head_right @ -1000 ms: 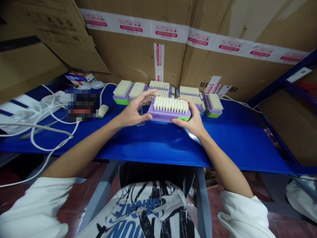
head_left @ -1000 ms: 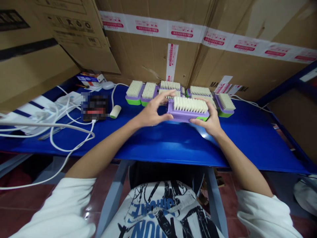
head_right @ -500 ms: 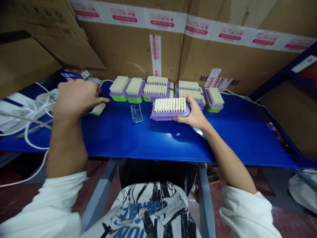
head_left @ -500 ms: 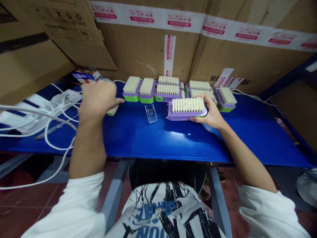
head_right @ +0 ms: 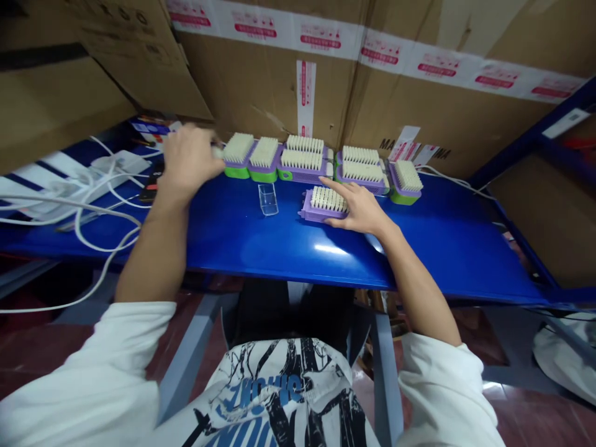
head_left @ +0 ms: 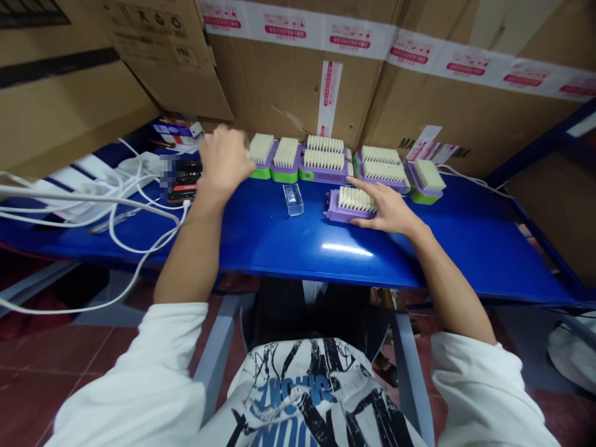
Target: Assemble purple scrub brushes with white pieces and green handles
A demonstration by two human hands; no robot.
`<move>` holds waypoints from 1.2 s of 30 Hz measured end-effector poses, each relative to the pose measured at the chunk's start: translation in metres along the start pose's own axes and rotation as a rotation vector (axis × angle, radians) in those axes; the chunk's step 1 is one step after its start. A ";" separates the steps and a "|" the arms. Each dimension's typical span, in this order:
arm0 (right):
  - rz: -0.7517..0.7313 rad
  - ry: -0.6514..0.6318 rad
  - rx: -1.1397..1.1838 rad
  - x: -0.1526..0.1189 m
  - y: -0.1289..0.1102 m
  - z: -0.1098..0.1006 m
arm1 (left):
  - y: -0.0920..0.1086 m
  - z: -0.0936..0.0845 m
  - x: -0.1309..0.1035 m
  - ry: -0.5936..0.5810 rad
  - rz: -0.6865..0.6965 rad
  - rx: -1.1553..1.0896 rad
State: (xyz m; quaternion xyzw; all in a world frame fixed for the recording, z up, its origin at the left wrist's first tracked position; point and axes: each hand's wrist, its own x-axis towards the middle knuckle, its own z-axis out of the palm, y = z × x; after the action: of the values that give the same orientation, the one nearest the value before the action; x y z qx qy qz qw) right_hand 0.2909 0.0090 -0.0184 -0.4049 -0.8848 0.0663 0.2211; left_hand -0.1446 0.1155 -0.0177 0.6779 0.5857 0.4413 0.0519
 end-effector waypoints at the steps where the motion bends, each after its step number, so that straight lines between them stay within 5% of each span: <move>1: 0.004 0.046 -0.023 0.002 -0.002 0.004 | 0.016 0.001 -0.004 0.030 0.102 -0.128; 6: 0.000 0.419 -0.027 0.007 -0.016 0.019 | 0.091 0.030 -0.033 -0.018 0.300 -0.626; 10: -0.021 0.497 -0.109 0.009 -0.028 0.023 | 0.120 0.048 -0.057 -0.088 0.305 -0.820; 16: -0.084 0.556 -0.248 0.008 -0.035 0.028 | 0.136 0.045 -0.077 -0.070 0.309 -0.758; 22: -0.032 0.437 -0.288 0.003 -0.035 0.031 | 0.142 0.037 -0.085 -0.054 0.363 -0.712; 32: 0.091 0.425 -0.211 0.002 -0.059 0.043 | 0.154 0.059 -0.106 0.177 0.281 -0.744; 36: 0.150 0.480 -0.174 0.003 -0.070 0.053 | 0.161 0.061 -0.114 0.071 0.322 -0.723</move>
State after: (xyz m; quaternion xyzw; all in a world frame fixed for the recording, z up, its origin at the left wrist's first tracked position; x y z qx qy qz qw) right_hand 0.2178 -0.0320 -0.0446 -0.4908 -0.7770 -0.0916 0.3835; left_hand 0.0244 -0.0028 -0.0213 0.6833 0.2805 0.6446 0.1971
